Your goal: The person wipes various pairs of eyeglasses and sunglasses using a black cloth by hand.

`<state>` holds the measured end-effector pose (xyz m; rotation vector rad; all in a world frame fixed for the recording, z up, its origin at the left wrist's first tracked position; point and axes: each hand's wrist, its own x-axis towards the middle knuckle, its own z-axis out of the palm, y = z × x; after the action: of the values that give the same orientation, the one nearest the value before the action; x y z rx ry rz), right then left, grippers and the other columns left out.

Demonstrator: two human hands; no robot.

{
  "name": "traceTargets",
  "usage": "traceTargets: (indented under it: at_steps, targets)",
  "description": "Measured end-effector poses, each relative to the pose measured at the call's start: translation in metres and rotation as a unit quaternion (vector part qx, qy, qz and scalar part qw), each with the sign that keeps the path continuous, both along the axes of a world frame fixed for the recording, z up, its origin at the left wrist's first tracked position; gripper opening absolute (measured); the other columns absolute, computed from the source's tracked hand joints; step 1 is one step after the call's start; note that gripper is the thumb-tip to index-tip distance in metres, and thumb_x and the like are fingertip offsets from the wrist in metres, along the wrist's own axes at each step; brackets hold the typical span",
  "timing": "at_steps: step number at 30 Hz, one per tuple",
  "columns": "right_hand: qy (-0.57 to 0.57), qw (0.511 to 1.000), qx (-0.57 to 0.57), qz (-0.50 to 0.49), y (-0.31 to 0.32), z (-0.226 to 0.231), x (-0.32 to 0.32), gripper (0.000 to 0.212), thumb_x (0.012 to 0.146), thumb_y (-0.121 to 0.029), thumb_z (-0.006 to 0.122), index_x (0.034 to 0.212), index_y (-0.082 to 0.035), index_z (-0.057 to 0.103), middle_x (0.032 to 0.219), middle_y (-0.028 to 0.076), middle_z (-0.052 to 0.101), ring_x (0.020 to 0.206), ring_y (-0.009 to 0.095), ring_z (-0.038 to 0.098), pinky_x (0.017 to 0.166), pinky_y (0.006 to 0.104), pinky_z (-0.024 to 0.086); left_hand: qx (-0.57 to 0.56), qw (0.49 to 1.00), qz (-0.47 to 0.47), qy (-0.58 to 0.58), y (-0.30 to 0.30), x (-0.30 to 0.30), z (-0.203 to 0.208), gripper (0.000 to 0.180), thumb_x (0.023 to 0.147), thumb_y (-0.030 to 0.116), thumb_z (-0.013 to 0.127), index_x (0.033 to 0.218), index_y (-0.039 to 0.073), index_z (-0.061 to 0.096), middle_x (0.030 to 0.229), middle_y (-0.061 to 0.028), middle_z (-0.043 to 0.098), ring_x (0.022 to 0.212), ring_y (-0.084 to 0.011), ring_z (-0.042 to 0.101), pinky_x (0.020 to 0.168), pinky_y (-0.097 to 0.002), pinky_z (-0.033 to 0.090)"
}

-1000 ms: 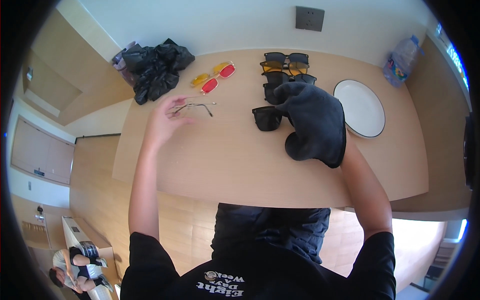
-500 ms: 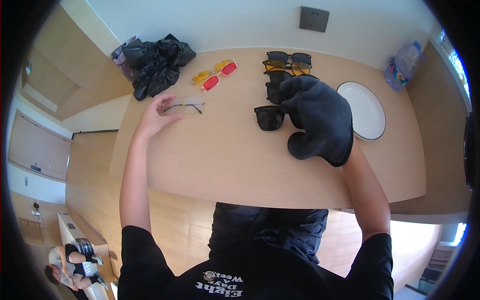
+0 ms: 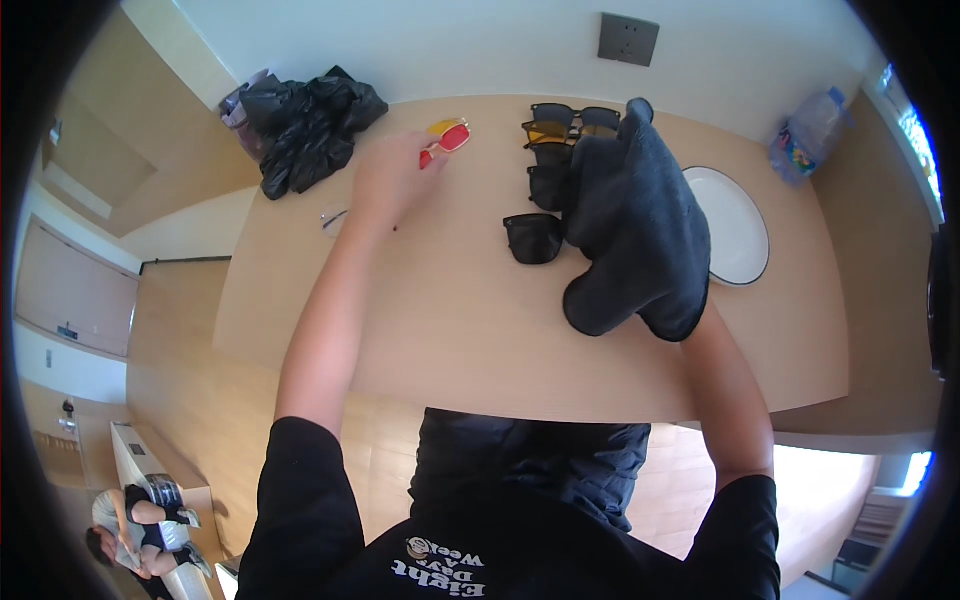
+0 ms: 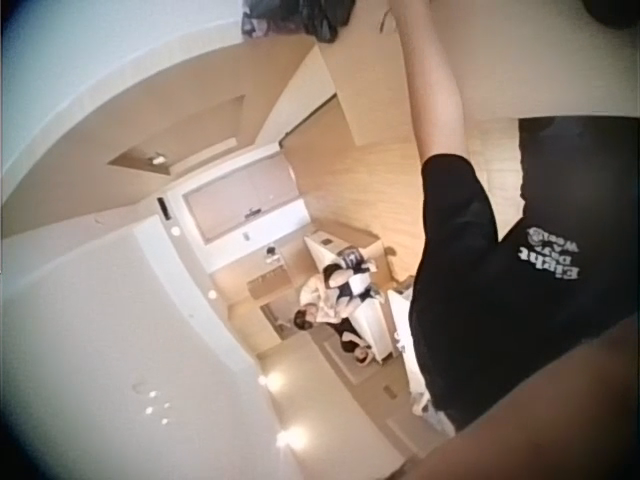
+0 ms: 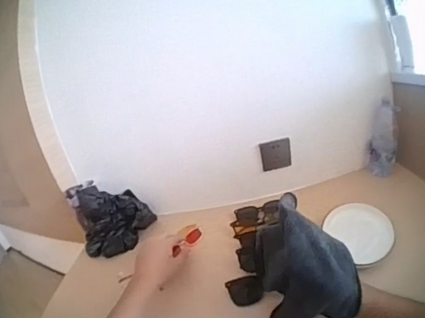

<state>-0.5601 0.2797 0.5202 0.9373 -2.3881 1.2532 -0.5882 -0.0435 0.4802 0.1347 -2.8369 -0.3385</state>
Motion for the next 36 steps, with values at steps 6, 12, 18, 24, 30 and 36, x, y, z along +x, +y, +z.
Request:
traceTargets:
  at_steps: [6, 12, 18, 24, 30, 36]
  targets:
    - [-0.069, 0.997, 0.006, 0.02, -0.003, 0.002, -0.001, 0.102, 0.059, -0.01, 0.084, 0.149, 0.009, 0.041, 0.094, 0.006, 0.065, 0.081, 0.02, 0.06, 0.094, 0.0288, 0.051, -0.012, 0.998, 0.005, 0.061, 0.003, -0.015, -0.023, 0.031, 0.094, 0.025, 0.073, 0.121, 0.011, 0.077, 0.109, -0.0102, 0.076, 0.103, -0.0304, 0.071, 0.089, -0.0425, 0.057]
    - [-0.133, 0.979, -0.154, 0.02, -0.006, -0.004, -0.002, 0.088, 0.039, -0.004, 0.084, 0.121, 0.003, 0.051, 0.091, 0.007, 0.059, 0.082, 0.027, 0.053, 0.087, 0.0263, 0.05, 0.049, 0.997, 0.048, 0.033, 0.0, -0.012, -0.016, 0.036, 0.092, 0.021, 0.076, 0.127, 0.013, 0.074, 0.105, -0.0085, 0.078, 0.095, -0.025, 0.075, 0.084, -0.037, 0.059]
    - [0.003, 0.999, 0.017, 0.029, 0.012, 0.002, -0.003, 0.092, 0.035, -0.007, 0.085, 0.123, 0.003, 0.057, 0.098, 0.004, 0.063, 0.082, 0.025, 0.055, 0.09, 0.0273, 0.05, 0.261, 0.96, -0.027, 0.101, 0.026, 0.011, 0.013, 0.031, 0.1, 0.017, 0.071, 0.129, 0.007, 0.071, 0.102, -0.0061, 0.077, 0.1, -0.0193, 0.076, 0.086, -0.0327, 0.059]
    - [0.002, 1.0, 0.017, 0.02, 0.009, -0.004, -0.006, 0.093, 0.033, -0.009, 0.085, 0.121, 0.004, 0.06, 0.1, 0.004, 0.064, 0.083, 0.025, 0.055, 0.092, 0.0278, 0.05, 0.636, 0.736, -0.2, 0.12, 0.057, 0.031, 0.02, 0.021, 0.109, 0.015, 0.061, 0.128, 0.008, 0.068, 0.118, -0.0076, 0.073, 0.113, -0.023, 0.073, 0.096, -0.0397, 0.062]
    - [0.098, 0.993, 0.06, 0.029, 0.007, -0.004, -0.01, 0.067, 0.042, -0.005, 0.087, 0.106, -0.003, 0.066, 0.087, 0.005, 0.061, 0.082, 0.022, 0.058, 0.082, 0.0285, 0.052, 0.791, 0.564, -0.225, 0.076, 0.072, 0.038, 0.019, 0.027, 0.113, 0.018, 0.05, 0.136, 0.008, 0.061, 0.128, -0.0102, 0.07, 0.123, -0.0274, 0.069, 0.105, -0.0449, 0.059]
    - [-0.042, 0.997, -0.061, 0.022, 0.005, -0.02, -0.002, 0.081, 0.043, -0.002, 0.083, 0.122, -0.001, 0.069, 0.09, 0.007, 0.069, 0.075, 0.023, 0.062, 0.079, 0.0263, 0.055, 0.715, 0.631, -0.255, 0.156, 0.089, 0.043, 0.015, 0.035, 0.114, 0.016, 0.045, 0.145, 0.005, 0.055, 0.15, -0.015, 0.057, 0.136, -0.0307, 0.061, 0.111, -0.0462, 0.055]
